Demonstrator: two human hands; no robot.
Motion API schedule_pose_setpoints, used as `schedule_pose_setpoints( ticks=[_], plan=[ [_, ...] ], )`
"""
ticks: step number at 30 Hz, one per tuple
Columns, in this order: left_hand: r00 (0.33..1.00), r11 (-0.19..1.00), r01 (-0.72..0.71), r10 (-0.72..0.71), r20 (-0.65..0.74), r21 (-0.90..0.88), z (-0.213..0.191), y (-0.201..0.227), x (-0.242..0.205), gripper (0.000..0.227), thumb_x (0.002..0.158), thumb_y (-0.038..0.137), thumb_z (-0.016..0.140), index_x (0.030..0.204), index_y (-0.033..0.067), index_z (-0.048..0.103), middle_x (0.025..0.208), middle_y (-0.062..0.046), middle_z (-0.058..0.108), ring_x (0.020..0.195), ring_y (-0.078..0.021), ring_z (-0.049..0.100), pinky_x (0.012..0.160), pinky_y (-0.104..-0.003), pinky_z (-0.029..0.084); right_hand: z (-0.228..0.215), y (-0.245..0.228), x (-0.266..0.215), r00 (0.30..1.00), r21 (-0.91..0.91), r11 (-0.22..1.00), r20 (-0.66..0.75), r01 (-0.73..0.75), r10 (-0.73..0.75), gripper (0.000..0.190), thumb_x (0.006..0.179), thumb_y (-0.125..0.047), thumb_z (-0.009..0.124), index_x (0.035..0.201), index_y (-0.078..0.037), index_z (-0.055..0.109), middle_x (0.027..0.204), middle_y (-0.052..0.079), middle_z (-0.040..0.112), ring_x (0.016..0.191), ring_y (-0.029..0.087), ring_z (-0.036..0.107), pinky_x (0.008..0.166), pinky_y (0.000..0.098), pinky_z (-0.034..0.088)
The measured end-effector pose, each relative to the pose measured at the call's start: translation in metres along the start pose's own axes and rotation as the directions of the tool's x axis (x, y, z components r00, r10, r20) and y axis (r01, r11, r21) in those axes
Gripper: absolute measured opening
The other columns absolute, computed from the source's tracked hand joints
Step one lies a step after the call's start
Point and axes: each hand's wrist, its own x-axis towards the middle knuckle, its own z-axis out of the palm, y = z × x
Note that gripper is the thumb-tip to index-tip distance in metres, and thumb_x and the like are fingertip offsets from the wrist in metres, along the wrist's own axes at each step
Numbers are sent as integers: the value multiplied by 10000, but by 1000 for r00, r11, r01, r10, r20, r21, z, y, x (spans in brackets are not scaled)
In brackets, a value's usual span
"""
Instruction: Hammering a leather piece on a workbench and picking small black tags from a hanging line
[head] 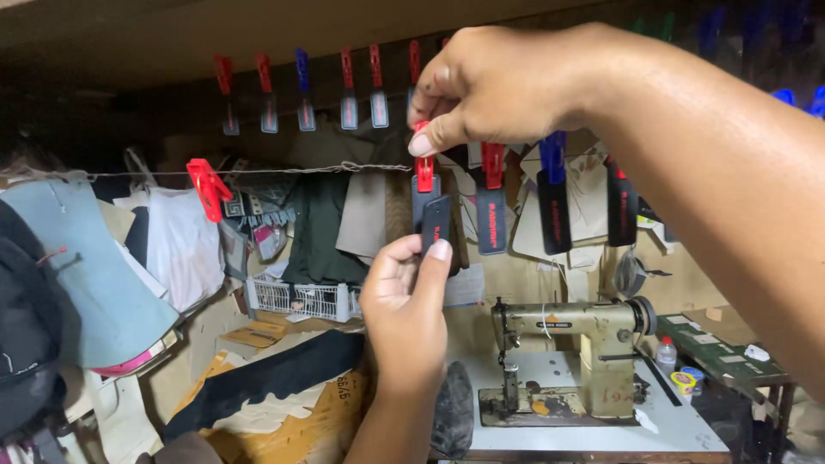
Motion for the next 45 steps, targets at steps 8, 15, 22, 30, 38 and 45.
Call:
schedule_pose_setpoints(
  ticks=[8,15,22,30,38,45],
  plan=[
    [715,505,-558,695,73,658,-17,-11,5,83,879,167,770,947,158,725,981,-3,770,933,-208,727,1105,-450,449,-1,12,-9,990,189,972,-6,139,-140,142,850,-137,850,961,-98,771,799,16,755,716,93,622,675,233,485],
    [362,-101,-650,830,424,753,-36,-7,1,129,879,47,797,923,150,731,984,-24,776,921,-195,756,1183,-629,293,-7,22,-14,982,77,979,-30,189,-188,444,806,-201,822,1235,-153,718,1022,-18,784,900,92,684,803,265,532],
    [342,-137,-656,822,455,742,-39,-7,-8,170,875,7,770,869,133,655,957,-5,786,914,-198,774,1178,-670,265,-14,27,-23,997,-78,994,17,76,-75,794,764,-353,796,1506,-252,531,1273,-50,726,1060,130,676,904,303,481],
    [917,818,-342,398,-26,463,-11,1,-25,293,885,122,741,1165,54,689,1006,-68,772,929,-145,713,1048,-400,419,-9,44,-12,995,-178,979,15,98,-97,584,841,-356,756,1376,-157,631,1305,25,726,1117,192,708,983,331,508],
    [980,995,-97,102,171,-36,19,19,-22,249,915,125,675,1127,1,719,1138,-79,744,1074,-172,652,1019,-342,509,-8,42,-13,996,-184,979,-15,86,-90,437,851,-327,771,1264,-197,719,1087,2,784,900,177,682,792,338,499],
    [991,1000,-1,-2,131,26,38,9,-15,173,896,113,706,1041,20,724,1010,-86,768,939,-133,672,899,-296,550,-10,41,-18,995,-111,990,-39,90,-94,394,855,-354,789,1205,-178,748,1020,4,797,867,132,701,783,301,518]
  ],
)
